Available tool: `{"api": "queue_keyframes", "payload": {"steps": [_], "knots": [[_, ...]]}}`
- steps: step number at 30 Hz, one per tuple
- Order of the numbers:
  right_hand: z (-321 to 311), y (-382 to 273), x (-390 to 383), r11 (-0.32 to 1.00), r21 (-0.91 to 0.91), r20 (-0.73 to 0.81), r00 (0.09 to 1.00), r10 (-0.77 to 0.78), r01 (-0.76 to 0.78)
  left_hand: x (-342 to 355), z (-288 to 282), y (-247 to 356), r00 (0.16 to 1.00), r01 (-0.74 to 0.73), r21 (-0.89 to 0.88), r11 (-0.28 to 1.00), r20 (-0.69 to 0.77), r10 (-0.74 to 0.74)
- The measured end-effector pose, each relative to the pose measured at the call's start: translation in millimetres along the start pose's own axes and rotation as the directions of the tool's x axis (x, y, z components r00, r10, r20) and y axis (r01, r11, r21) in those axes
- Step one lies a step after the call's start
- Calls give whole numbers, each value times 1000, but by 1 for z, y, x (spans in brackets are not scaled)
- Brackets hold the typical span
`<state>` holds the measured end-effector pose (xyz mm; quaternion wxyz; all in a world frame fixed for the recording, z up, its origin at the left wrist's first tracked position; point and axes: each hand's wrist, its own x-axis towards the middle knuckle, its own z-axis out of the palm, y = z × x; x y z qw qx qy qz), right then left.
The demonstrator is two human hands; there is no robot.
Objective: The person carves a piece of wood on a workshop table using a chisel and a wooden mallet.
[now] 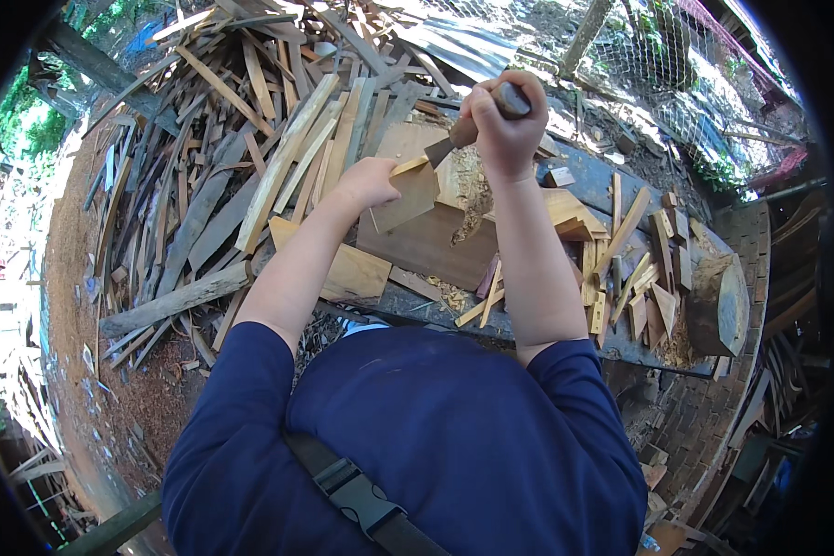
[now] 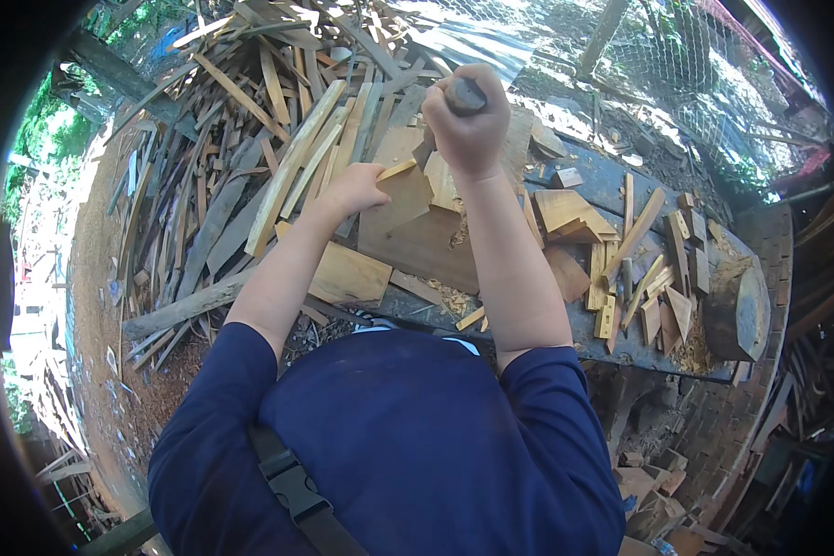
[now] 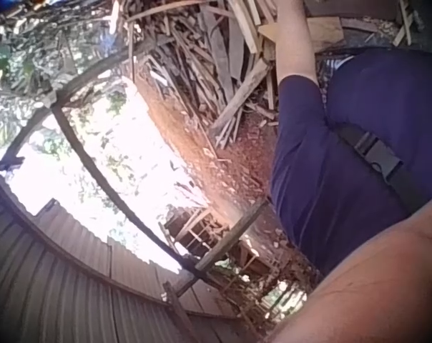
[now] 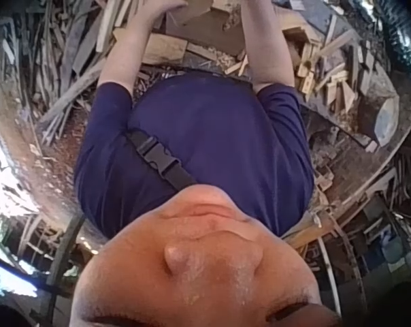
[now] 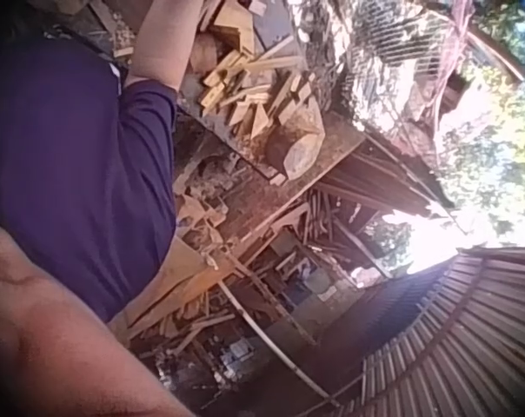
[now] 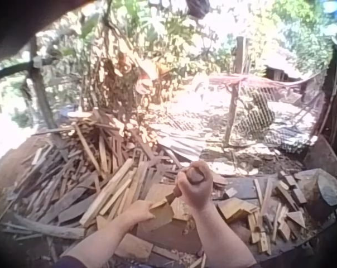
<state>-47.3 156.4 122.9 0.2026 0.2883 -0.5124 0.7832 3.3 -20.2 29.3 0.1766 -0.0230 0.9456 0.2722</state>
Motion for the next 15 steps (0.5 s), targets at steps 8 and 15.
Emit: {"api": "queue_keyframes", "payload": {"steps": [8,15], "knots": [[0,-18,11,999,-6,-63,997,-48,48,5,-4,0,974,-89,162,983,-190,120],[-10,-13,8,997,-16,-81,994,-73,72,11,0,3,959,-98,224,970,-238,152]]}}
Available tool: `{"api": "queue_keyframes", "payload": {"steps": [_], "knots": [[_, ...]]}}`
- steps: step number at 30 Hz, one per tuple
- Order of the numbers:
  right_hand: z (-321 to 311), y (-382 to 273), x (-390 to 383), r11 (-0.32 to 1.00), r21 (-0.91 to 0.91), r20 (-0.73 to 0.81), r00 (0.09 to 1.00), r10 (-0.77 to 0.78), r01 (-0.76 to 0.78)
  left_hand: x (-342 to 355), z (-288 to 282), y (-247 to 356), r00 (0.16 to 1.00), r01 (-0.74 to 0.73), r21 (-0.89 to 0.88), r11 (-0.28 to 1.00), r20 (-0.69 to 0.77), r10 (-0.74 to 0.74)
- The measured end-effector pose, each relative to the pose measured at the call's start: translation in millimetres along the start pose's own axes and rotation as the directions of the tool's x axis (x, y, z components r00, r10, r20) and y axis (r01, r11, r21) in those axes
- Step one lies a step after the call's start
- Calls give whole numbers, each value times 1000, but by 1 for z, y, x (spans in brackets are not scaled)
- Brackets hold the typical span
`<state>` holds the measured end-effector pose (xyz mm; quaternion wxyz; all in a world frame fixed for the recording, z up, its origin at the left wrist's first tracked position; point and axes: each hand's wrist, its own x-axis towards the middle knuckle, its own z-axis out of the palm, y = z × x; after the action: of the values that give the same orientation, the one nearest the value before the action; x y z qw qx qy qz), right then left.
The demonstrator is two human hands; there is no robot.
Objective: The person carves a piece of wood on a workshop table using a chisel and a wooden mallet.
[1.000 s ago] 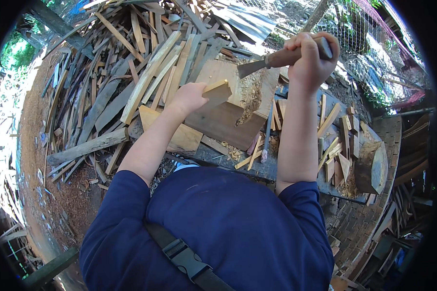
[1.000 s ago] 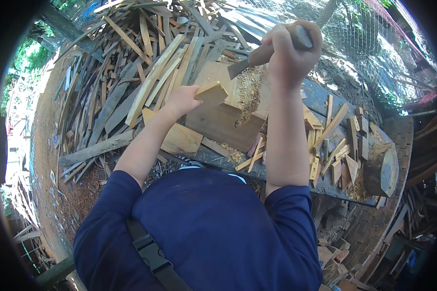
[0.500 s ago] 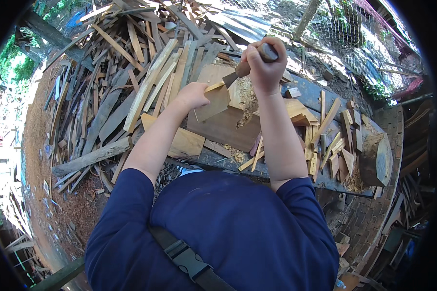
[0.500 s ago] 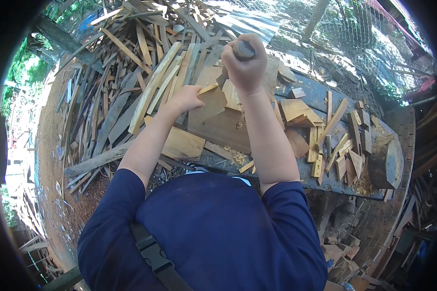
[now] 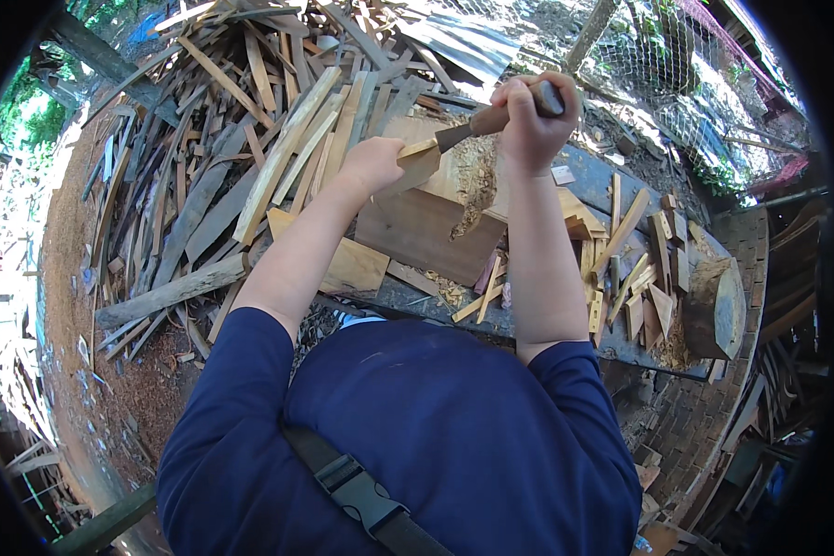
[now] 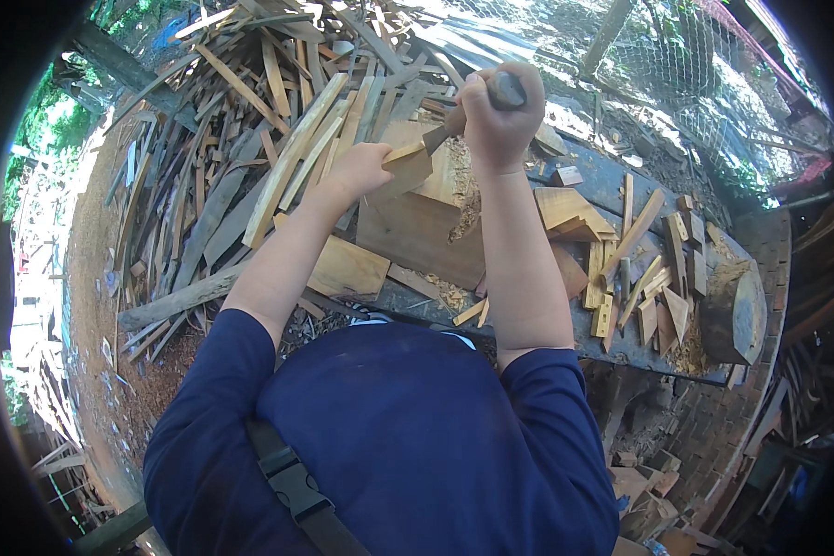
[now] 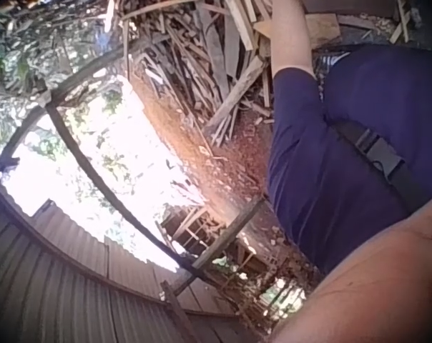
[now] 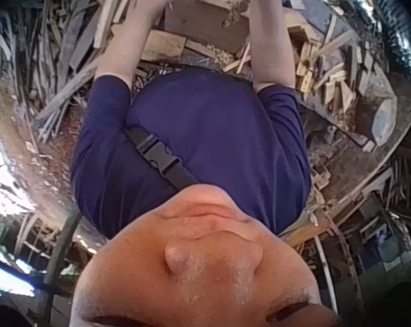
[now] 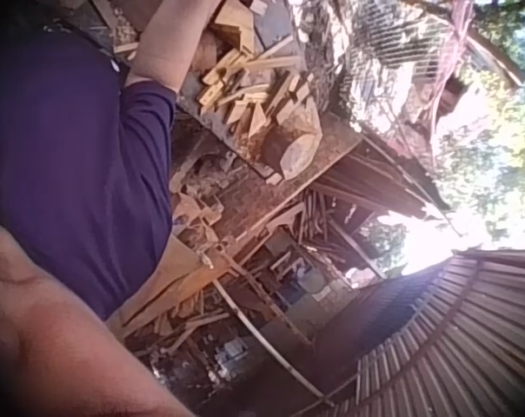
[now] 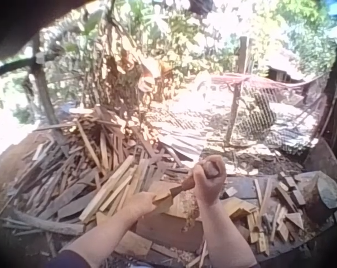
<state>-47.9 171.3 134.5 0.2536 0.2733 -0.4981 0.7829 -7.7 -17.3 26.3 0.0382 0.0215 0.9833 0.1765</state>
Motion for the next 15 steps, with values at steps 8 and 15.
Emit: {"api": "queue_keyframes", "payload": {"steps": [8,15], "knots": [[4,-5,-1,999,17,-50,998,33,-33,-8,6,-6,998,54,-16,998,17,-54],[3,8,0,999,36,-31,999,33,-32,-9,8,1,999,50,-45,998,-14,-51]]}}
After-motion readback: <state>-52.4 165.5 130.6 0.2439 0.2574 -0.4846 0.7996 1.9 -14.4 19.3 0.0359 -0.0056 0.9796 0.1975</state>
